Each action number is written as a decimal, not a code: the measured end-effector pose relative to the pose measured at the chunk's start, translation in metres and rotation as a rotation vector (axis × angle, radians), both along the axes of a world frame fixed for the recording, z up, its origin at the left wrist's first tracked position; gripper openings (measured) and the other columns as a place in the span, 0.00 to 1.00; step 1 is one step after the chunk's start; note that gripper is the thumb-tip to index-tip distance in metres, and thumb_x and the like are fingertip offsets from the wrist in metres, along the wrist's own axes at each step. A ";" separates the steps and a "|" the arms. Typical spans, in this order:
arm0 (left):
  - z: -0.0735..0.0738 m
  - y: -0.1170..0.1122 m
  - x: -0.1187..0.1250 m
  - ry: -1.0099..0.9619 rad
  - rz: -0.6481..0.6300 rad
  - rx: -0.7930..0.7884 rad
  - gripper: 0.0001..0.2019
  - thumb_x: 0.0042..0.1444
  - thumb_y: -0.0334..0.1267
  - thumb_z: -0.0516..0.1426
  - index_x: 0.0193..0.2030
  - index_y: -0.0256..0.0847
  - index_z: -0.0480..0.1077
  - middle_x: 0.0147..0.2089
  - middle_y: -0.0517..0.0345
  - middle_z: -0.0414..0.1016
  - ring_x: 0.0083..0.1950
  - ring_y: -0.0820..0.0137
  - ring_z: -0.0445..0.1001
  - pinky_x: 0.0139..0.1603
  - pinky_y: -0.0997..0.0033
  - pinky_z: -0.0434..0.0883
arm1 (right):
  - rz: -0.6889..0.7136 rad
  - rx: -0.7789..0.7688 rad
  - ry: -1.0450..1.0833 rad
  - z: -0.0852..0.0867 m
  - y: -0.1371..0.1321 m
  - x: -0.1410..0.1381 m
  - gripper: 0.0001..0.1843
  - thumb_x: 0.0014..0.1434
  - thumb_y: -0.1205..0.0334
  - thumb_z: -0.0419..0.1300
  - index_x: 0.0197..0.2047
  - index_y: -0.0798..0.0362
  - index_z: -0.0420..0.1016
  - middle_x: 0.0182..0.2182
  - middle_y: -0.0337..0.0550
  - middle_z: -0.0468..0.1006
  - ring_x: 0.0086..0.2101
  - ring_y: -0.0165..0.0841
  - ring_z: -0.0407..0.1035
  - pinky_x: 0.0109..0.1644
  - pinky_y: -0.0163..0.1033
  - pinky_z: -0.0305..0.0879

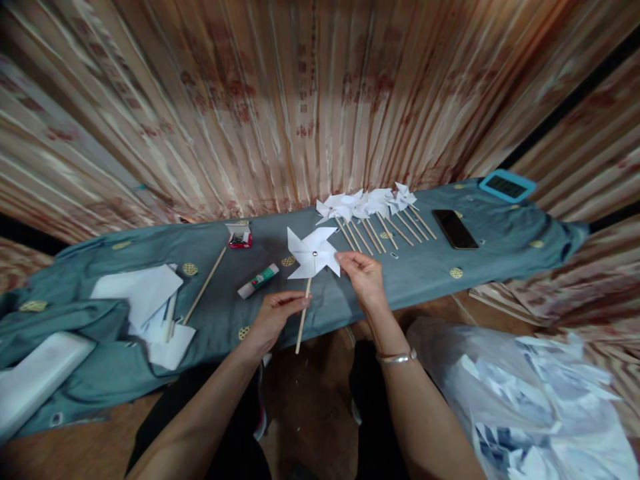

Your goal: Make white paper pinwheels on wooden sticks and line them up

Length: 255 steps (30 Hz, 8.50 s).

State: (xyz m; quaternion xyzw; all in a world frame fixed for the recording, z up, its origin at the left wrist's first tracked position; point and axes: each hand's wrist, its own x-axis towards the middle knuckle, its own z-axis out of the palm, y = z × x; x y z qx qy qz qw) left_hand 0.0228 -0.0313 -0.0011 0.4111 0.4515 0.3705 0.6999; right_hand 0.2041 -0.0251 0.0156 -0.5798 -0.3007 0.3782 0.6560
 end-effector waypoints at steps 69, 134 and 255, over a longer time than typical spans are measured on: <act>0.000 0.004 -0.003 0.007 0.039 0.053 0.11 0.35 0.41 0.69 0.27 0.39 0.81 0.30 0.54 0.81 0.33 0.68 0.75 0.41 0.68 0.71 | 0.269 -0.036 -0.049 -0.003 -0.006 -0.040 0.19 0.36 0.43 0.71 0.21 0.50 0.78 0.20 0.39 0.79 0.23 0.29 0.69 0.31 0.36 0.66; 0.000 0.007 -0.011 -0.025 0.105 0.028 0.10 0.34 0.40 0.69 0.27 0.40 0.81 0.28 0.55 0.81 0.31 0.70 0.74 0.37 0.71 0.70 | 0.254 -0.033 -0.156 -0.008 0.001 -0.039 0.17 0.40 0.46 0.70 0.21 0.52 0.77 0.19 0.38 0.76 0.22 0.28 0.65 0.29 0.35 0.61; -0.003 0.009 0.001 -0.082 0.150 -0.112 0.14 0.32 0.43 0.71 0.27 0.38 0.81 0.28 0.53 0.80 0.29 0.71 0.73 0.36 0.71 0.69 | 0.308 -0.106 -0.183 -0.014 0.006 -0.033 0.20 0.50 0.43 0.65 0.20 0.52 0.75 0.17 0.36 0.69 0.22 0.27 0.60 0.28 0.35 0.55</act>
